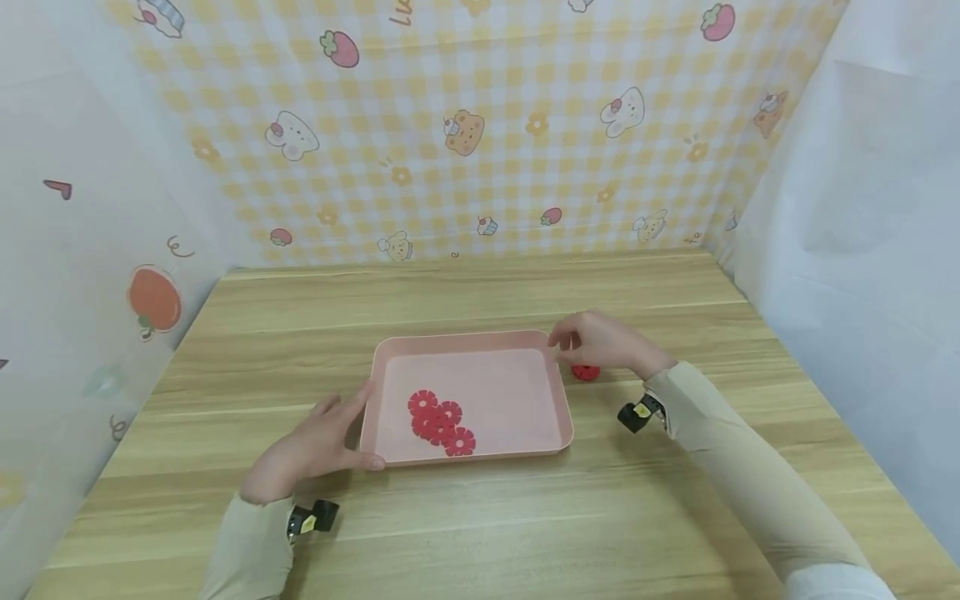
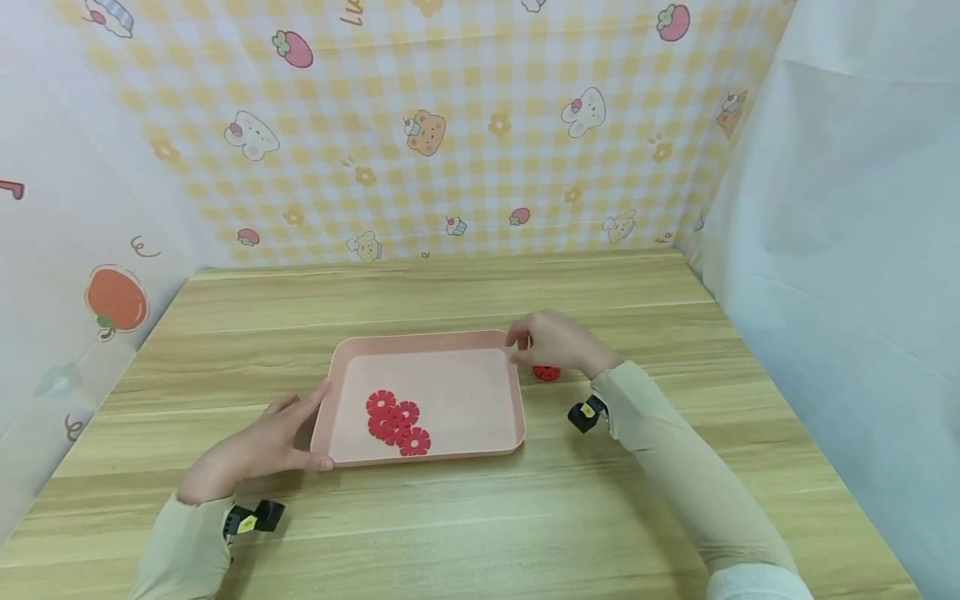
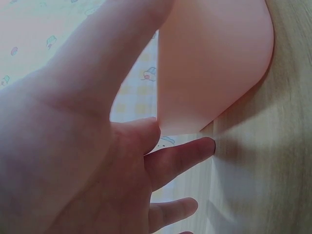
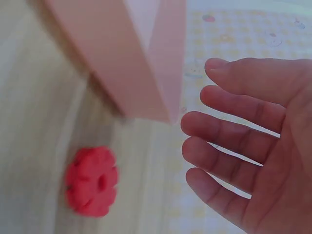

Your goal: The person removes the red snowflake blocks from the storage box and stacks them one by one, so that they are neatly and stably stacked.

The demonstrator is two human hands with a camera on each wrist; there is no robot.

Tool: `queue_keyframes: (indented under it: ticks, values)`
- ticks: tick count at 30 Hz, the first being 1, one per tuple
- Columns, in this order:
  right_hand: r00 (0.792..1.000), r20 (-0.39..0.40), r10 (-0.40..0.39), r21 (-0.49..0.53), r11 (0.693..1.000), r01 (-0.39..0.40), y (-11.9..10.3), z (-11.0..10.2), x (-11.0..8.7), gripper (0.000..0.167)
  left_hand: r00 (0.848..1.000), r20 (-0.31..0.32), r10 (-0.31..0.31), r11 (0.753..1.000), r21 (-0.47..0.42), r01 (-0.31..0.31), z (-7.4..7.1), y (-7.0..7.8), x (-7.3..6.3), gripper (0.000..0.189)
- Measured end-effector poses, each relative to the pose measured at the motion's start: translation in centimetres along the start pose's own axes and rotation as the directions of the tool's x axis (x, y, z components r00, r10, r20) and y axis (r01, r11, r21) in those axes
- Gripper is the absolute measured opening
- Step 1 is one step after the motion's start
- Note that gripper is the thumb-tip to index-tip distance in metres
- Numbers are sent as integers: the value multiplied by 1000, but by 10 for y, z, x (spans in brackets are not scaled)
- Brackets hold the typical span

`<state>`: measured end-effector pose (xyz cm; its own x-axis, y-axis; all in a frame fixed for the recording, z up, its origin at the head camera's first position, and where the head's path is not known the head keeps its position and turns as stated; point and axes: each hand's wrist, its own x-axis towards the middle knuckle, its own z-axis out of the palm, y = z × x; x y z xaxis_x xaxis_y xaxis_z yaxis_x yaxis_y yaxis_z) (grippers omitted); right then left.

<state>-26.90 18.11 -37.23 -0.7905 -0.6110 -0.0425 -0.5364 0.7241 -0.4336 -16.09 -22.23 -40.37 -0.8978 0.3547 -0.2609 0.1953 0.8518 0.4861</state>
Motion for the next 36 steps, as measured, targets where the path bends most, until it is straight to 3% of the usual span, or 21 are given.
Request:
queue_keyframes:
  ticks: [7, 12, 27, 36]
  values:
    - [994, 100, 39, -1, 999, -39, -23, -1, 14, 20, 1000, -3, 14, 1000, -9, -14, 0, 0, -2, 120]
    - [984, 176, 25, -37, 999, -19, -37, 8, 27, 21, 1000, -12, 23, 1000, 5, -23, 1, 0, -2, 120]
    - [937, 338, -91, -61, 991, 118, -77, 30, 70, 19, 999, -27, 43, 998, 39, -42, 2, -1, -4, 117]
    - [898, 382, -216, -37, 968, 249, -91, 51, 84, 17, 1000, -9, 19, 1000, 24, -18, 2, -2, 1, 118]
